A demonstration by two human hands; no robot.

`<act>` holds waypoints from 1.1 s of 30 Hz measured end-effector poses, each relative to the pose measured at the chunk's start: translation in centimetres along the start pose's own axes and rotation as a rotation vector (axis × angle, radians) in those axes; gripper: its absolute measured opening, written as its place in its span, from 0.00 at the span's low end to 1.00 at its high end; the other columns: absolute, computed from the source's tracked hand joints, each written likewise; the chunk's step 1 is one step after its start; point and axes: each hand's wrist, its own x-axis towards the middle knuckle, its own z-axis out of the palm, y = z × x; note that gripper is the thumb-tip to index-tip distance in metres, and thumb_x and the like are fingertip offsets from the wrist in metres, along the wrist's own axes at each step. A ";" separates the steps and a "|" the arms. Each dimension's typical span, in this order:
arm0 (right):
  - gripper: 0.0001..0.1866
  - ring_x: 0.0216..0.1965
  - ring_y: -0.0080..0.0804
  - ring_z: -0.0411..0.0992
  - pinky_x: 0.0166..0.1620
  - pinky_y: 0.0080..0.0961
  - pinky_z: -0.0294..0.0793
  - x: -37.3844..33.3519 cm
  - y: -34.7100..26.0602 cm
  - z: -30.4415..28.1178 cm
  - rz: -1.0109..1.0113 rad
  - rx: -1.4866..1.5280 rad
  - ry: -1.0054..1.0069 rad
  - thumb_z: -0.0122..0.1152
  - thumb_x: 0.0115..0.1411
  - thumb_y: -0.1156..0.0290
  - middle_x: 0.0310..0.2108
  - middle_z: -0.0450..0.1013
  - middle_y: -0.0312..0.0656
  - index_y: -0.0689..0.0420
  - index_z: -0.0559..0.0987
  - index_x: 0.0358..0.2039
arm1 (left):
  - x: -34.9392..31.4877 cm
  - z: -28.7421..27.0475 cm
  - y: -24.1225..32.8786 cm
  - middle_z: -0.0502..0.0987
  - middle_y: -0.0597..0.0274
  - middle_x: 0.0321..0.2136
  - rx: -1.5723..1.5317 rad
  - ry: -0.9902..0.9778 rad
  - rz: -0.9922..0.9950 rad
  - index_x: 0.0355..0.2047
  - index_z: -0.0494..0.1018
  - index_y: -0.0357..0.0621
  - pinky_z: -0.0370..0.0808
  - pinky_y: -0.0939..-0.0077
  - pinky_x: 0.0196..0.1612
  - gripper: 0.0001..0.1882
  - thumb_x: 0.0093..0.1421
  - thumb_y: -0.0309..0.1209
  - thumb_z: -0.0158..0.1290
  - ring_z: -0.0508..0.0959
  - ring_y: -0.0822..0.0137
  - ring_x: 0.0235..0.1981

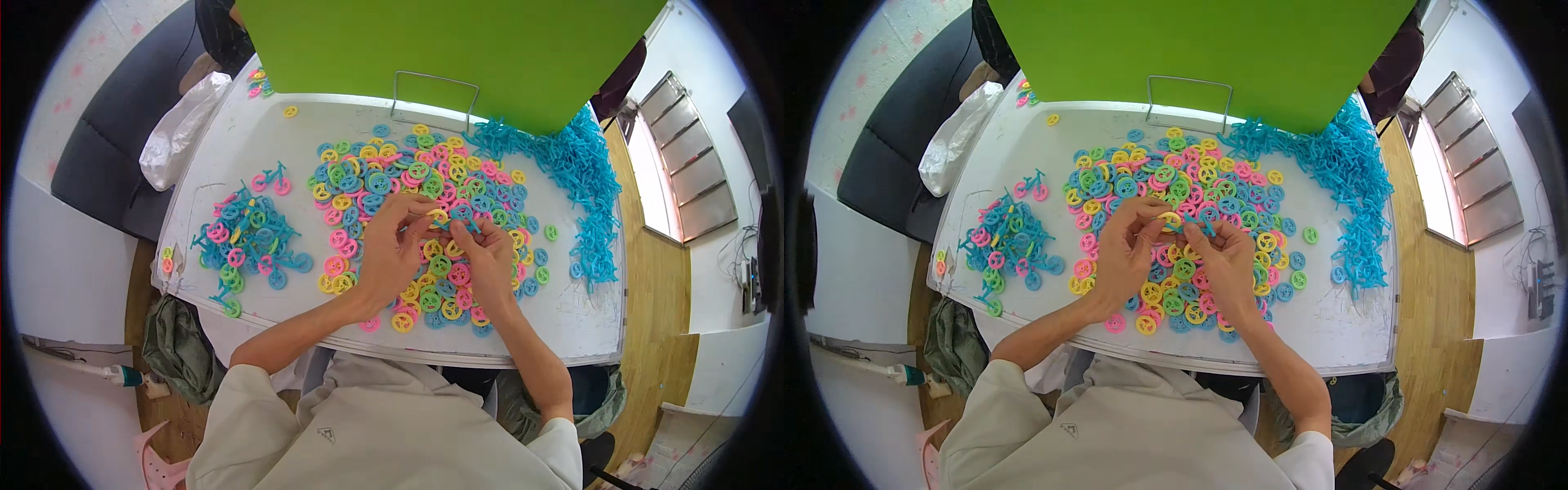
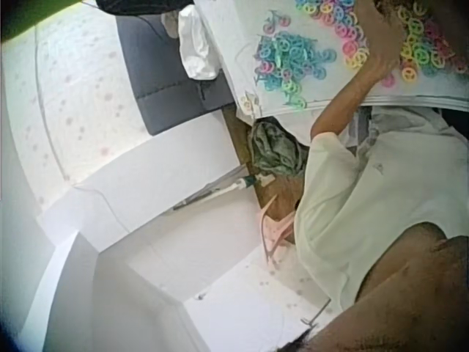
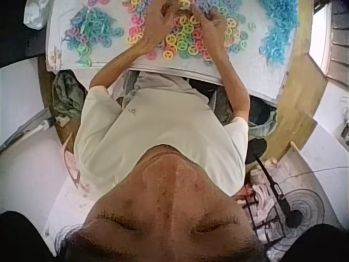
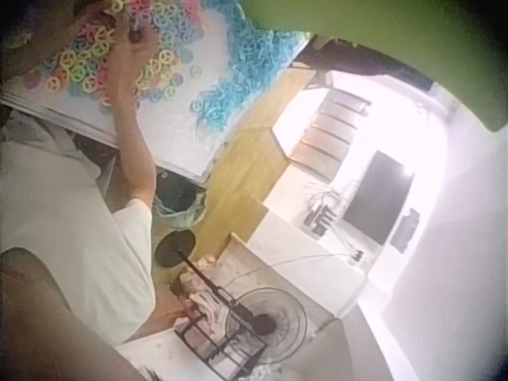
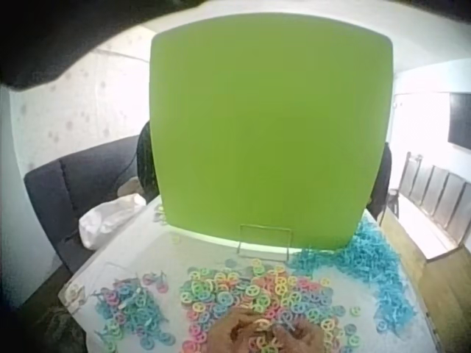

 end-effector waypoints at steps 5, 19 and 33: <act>0.09 0.23 0.17 0.66 0.26 0.17 0.63 -0.1 0.3 0.0 -0.246 -0.362 0.151 0.67 0.53 0.71 0.21 0.72 0.32 0.62 0.77 0.28 | 0.4 -0.4 0.7 0.73 0.57 0.37 -0.045 -0.056 -0.164 0.41 0.69 0.34 0.80 0.72 0.43 0.07 0.65 0.24 0.45 0.77 0.68 0.41; 0.10 0.34 0.23 0.75 0.38 0.22 0.73 1.3 -2.5 -3.0 -0.289 -0.404 -0.130 0.60 0.58 0.71 0.32 0.78 0.40 0.63 0.79 0.38 | 2.1 -2.5 2.1 0.76 0.62 0.40 0.029 -0.010 -0.129 0.46 0.71 0.37 0.75 0.79 0.41 0.14 0.60 0.21 0.50 0.76 0.73 0.37; 0.21 0.40 0.40 0.74 0.44 0.33 0.73 3.5 -3.5 -21.8 0.084 -1.537 0.464 0.72 0.40 0.68 0.36 0.76 0.47 0.54 0.79 0.38 | -2.1 -21.1 5.0 0.76 0.54 0.37 1.214 0.632 -0.040 0.47 0.74 0.44 0.70 0.77 0.38 0.15 0.61 0.32 0.52 0.74 0.67 0.33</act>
